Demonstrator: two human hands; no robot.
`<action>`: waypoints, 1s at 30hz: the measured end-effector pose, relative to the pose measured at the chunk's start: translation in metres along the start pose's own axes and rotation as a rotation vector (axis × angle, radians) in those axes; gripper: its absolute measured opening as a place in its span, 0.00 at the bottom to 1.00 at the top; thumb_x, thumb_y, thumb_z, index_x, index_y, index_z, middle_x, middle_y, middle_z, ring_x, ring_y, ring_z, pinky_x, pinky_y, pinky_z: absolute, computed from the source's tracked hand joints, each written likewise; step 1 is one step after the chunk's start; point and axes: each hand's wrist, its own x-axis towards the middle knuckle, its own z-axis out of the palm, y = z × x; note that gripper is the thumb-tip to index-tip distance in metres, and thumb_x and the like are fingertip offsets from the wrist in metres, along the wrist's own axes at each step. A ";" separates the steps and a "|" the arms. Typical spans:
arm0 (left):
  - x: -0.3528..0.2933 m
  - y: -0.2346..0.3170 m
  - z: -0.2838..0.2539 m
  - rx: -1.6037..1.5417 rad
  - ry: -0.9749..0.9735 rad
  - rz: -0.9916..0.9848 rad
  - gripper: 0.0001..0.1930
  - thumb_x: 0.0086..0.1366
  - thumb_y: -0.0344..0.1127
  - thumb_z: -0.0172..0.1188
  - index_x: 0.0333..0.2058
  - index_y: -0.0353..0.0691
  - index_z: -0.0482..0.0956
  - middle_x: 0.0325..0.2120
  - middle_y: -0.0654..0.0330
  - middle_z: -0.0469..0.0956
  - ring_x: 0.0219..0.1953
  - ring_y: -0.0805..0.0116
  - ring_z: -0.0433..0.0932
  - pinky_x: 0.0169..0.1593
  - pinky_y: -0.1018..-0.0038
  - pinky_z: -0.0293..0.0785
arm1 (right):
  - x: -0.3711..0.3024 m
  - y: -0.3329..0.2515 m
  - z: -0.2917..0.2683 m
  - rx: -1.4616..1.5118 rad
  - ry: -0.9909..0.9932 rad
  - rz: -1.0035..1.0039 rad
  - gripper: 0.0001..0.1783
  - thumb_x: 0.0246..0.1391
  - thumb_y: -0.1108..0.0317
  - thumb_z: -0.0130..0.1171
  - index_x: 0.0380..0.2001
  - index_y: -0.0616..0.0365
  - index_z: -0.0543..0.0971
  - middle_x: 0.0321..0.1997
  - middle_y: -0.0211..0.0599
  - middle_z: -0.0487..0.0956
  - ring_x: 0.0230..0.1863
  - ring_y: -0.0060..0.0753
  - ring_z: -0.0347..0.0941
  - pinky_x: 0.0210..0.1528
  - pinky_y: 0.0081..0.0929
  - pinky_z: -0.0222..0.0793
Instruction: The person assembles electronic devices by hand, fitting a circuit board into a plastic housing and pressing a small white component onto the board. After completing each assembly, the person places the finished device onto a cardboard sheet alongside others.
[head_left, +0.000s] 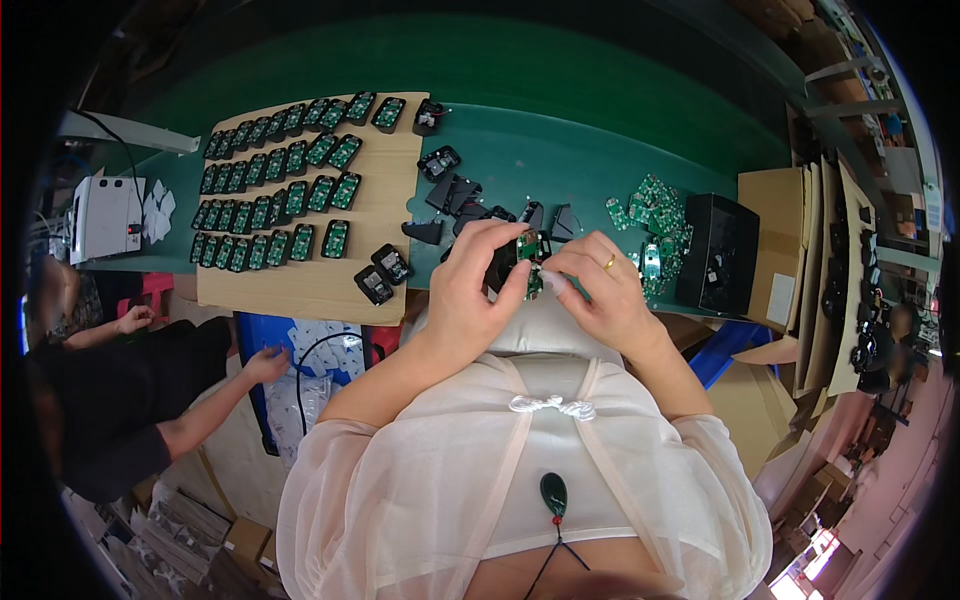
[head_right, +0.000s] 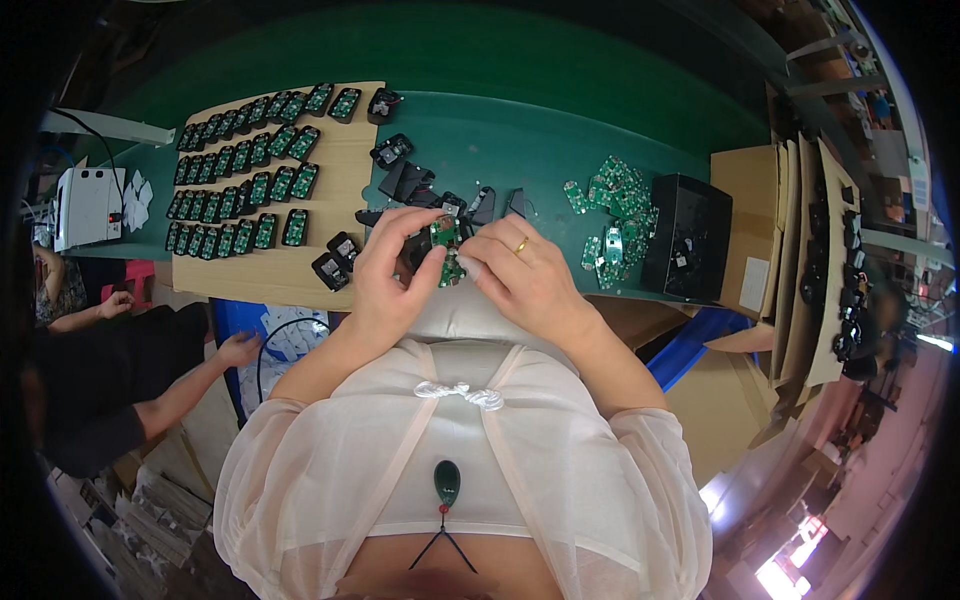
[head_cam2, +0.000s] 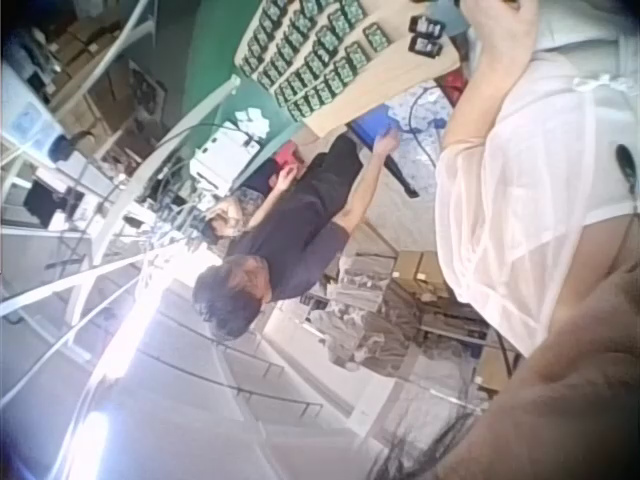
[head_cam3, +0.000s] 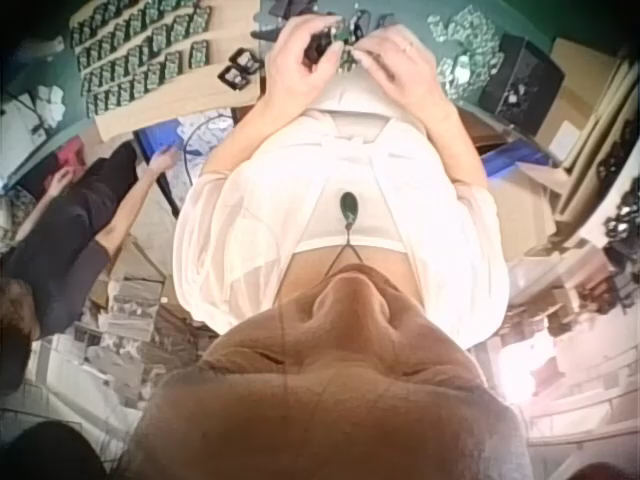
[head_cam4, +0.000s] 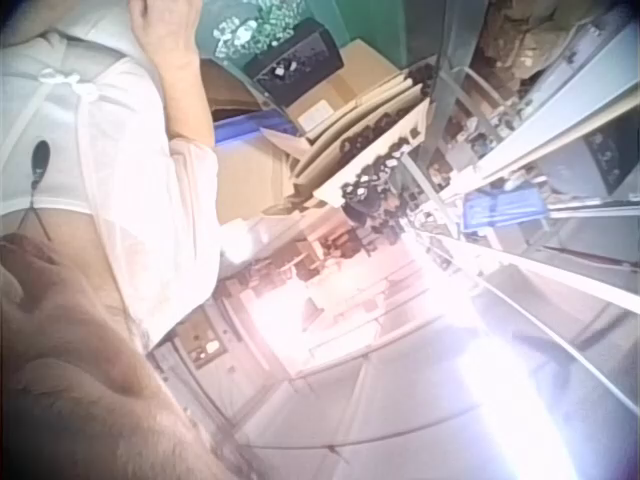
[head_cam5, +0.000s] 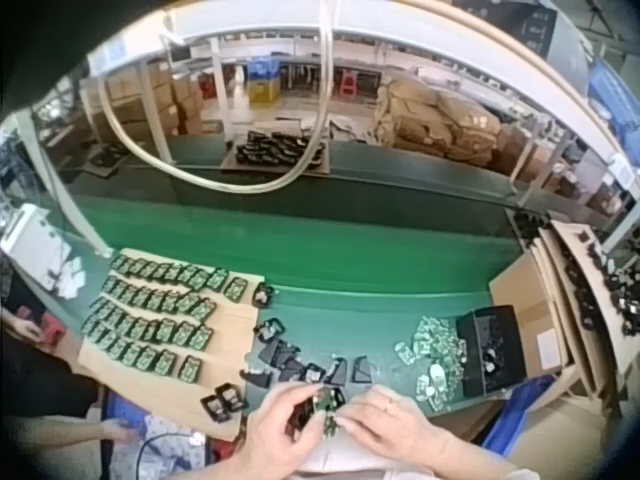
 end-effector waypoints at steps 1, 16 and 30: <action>0.000 0.000 0.000 0.000 0.000 0.000 0.15 0.50 0.26 0.56 0.40 0.38 0.71 0.35 0.55 0.71 0.30 0.62 0.75 0.30 0.75 0.71 | 0.000 0.000 0.000 -0.005 -0.003 -0.011 0.14 0.31 0.80 0.60 0.28 0.61 0.73 0.28 0.37 0.70 0.28 0.38 0.68 0.26 0.29 0.65; -0.002 -0.001 -0.001 0.021 -0.043 0.045 0.15 0.50 0.26 0.57 0.40 0.38 0.71 0.34 0.56 0.71 0.30 0.59 0.74 0.30 0.73 0.71 | 0.005 -0.004 -0.008 -0.065 -0.153 -0.069 0.16 0.28 0.80 0.58 0.29 0.62 0.72 0.30 0.36 0.70 0.29 0.38 0.67 0.27 0.28 0.66; -0.008 -0.014 0.008 -0.150 0.035 0.006 0.13 0.55 0.26 0.54 0.41 0.34 0.71 0.37 0.55 0.71 0.32 0.67 0.72 0.30 0.78 0.69 | -0.017 -0.016 0.010 0.931 -0.071 0.850 0.30 0.53 0.66 0.52 0.57 0.53 0.53 0.25 0.34 0.72 0.17 0.18 0.66 0.17 0.15 0.59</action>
